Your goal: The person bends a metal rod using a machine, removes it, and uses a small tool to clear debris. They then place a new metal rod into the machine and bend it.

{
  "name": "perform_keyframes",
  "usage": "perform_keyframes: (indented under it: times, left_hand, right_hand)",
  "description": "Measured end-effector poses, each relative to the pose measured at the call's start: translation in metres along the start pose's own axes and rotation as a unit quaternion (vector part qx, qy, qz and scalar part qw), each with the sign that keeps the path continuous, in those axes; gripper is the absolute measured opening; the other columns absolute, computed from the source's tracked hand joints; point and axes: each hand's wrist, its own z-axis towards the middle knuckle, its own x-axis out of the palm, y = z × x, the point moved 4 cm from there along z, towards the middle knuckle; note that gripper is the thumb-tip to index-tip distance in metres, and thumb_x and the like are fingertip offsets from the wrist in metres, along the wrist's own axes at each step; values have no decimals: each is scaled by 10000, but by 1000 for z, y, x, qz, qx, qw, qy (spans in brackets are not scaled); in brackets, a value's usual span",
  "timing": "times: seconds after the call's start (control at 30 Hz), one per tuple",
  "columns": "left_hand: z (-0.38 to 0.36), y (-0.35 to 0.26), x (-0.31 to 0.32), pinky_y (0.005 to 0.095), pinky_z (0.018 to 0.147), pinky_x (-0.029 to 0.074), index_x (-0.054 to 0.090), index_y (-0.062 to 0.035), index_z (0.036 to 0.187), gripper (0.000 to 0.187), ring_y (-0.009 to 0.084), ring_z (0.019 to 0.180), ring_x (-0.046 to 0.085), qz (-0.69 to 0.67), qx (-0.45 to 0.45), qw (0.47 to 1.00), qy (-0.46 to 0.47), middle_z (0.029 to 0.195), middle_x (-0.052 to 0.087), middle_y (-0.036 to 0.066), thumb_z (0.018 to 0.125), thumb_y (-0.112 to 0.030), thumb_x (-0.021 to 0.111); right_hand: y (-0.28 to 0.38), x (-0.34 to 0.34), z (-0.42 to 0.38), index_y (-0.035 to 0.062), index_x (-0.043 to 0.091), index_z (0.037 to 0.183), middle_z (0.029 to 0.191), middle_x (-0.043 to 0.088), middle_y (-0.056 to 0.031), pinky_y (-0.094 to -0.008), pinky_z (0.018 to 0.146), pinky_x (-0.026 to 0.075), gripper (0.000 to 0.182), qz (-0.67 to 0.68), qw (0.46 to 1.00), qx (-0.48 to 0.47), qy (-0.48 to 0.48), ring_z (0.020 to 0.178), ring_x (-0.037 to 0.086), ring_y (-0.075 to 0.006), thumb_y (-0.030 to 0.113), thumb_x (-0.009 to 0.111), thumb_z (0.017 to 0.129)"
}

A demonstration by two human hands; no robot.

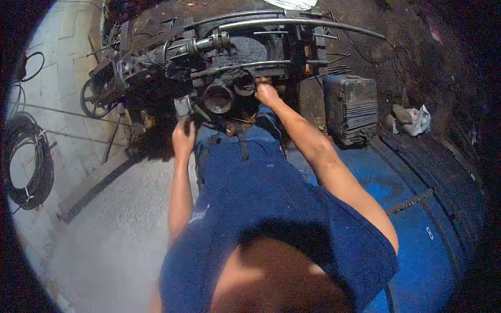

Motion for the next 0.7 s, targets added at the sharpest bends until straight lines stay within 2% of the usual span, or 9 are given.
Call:
perform_keyframes:
  times: [0.07, 0.1, 0.17, 0.23, 0.3, 0.37, 0.43, 0.53, 0.7]
  left_hand:
    - [22, -20, 17, 354, 721, 473, 593, 16, 995, 232, 312, 836, 612, -32, 30, 999, 17, 919, 623, 186, 809, -121, 574]
    - [33, -34, 28, 355, 721, 474, 606, 18, 967, 215, 316, 834, 612, -64, 57, 996, 32, 918, 624, 184, 809, -125, 578]
    - [60, -72, 45, 353, 710, 475, 627, 29, 904, 192, 317, 818, 616, -107, 92, 989, 46, 907, 627, 180, 799, -129, 597]
    - [91, -96, 77, 352, 694, 476, 635, 34, 886, 184, 312, 779, 620, -139, 168, 976, 23, 887, 631, 185, 791, -121, 604]
    - [123, -126, 95, 351, 687, 477, 637, 23, 917, 198, 306, 760, 625, -170, 130, 976, 41, 863, 635, 187, 779, -118, 615]
    - [155, -145, 112, 356, 700, 480, 643, -3, 944, 227, 298, 759, 632, -93, 46, 987, 126, 834, 640, 185, 774, -153, 625]
    - [177, -155, 137, 350, 714, 483, 656, -30, 937, 254, 285, 778, 639, -202, 72, 976, -34, 822, 645, 180, 755, -207, 647]
    - [201, -162, 153, 340, 729, 482, 667, -57, 939, 275, 270, 795, 645, -190, -64, 979, -20, 848, 651, 167, 740, -247, 664]
    - [219, -148, 190, 326, 740, 480, 685, -75, 909, 263, 251, 805, 649, -213, -173, 960, -55, 864, 661, 140, 711, -247, 699]
  right_hand:
    - [20, -49, -6, 12, 558, 1000, 948, 595, -224, -449, 776, 465, 311, 51, 995, 81, -1, 885, 569, -387, 35, 517, 692]
    - [11, -60, -1, 16, 572, 965, 828, 612, -217, -429, 735, 479, 271, 73, 994, 32, -79, 820, 589, -380, 50, 516, 702]
    - [7, -99, 8, 30, 590, 942, 861, 611, -210, -390, 753, 474, 231, 172, 969, -26, -175, 855, 590, -363, 65, 515, 727]
    - [-20, -108, 38, 34, 608, 909, 874, 621, -177, -357, 774, 465, 176, 120, 968, 31, -218, 879, 595, -334, 85, 539, 755]
    - [5, -156, 45, 41, 630, 872, 885, 630, -142, -357, 779, 461, 156, 137, 916, -118, -357, 870, 594, -323, 152, 589, 770]
    - [2, -165, 76, 41, 641, 860, 891, 628, -152, -372, 776, 462, 158, 86, 949, -33, -302, 865, 591, -330, 153, 585, 764]
    - [0, -172, 87, 41, 644, 859, 892, 626, -156, -376, 780, 462, 156, 86, 953, -45, -287, 867, 590, -331, 145, 585, 757]
    - [-8, -166, 102, 54, 650, 843, 869, 622, -173, -402, 785, 463, 157, 88, 953, -68, -280, 852, 586, -341, 156, 589, 741]
    - [-5, -165, 102, 66, 650, 841, 850, 615, -195, -426, 781, 466, 172, 53, 960, -52, -270, 833, 584, -350, 181, 602, 722]
